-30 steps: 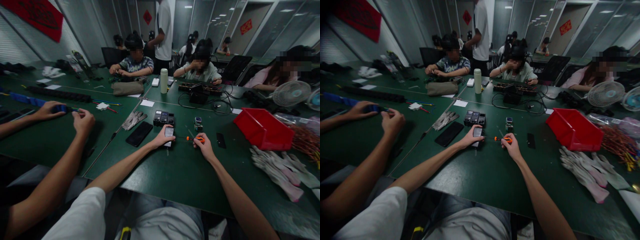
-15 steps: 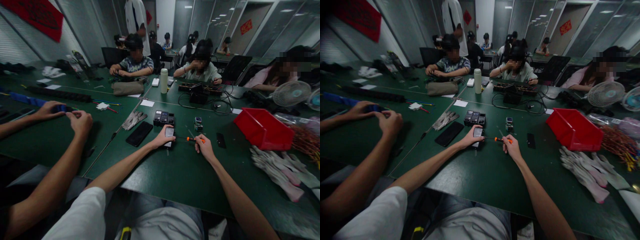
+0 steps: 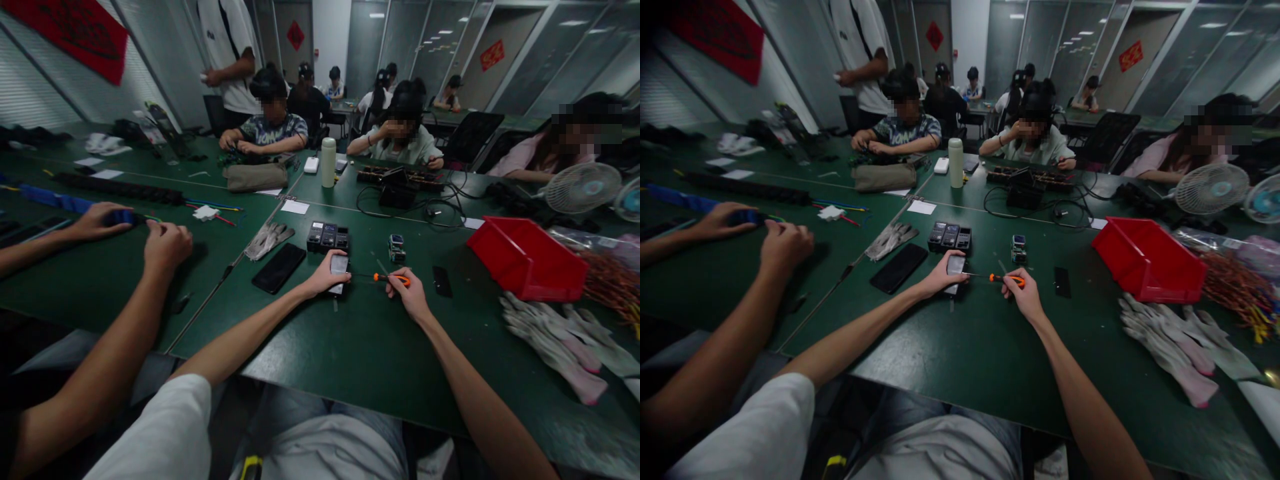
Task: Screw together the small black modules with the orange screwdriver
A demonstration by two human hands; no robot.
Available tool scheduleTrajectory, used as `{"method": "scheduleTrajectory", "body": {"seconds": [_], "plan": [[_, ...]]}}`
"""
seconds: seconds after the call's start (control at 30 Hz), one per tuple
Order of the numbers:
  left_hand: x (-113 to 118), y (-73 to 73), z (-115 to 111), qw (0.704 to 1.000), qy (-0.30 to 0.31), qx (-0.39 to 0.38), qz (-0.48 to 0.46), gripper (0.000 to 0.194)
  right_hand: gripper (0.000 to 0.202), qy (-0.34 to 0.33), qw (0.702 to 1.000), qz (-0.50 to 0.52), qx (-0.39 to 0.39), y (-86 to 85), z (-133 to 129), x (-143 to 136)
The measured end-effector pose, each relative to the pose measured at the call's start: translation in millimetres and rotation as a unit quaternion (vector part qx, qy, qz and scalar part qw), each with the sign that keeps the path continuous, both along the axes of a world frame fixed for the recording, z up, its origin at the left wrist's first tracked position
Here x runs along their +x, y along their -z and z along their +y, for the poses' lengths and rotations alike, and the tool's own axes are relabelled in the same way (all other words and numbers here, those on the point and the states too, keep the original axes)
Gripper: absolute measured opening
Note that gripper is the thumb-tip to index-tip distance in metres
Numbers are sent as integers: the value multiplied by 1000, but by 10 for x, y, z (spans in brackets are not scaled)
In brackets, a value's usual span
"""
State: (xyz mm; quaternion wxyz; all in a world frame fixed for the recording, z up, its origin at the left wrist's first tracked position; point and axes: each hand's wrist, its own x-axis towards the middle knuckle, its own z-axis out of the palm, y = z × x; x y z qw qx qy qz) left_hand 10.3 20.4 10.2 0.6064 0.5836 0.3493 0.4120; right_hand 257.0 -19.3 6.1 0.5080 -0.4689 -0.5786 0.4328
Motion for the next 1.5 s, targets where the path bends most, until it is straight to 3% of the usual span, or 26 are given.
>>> {"method": "scheduleTrajectory", "body": {"seconds": [0.27, 0.57, 0.77, 1.17, 1.5], "plan": [[7, -9, -3, 1000, -12, 8, 8, 63, 35, -8, 999, -13, -48, 17, -19, -3], [5, 19, 7, 1000, -11, 1, 0, 62, 28, 6, 1000, -5, 14, 20, -11, 33], [7, 27, 12, 1000, -6, 3, 0, 63, 23, 5, 1000, -20, 17, -17, -25, 11], [9, 12, -1, 1000, -8, -3, 4, 64, 35, 9, 998, -47, -37, 44, -10, 15], [15, 6, 0, 1000, -12, 2, 2, 64, 29, 16, 1000, -21, 15, 36, 0, 29]]}}
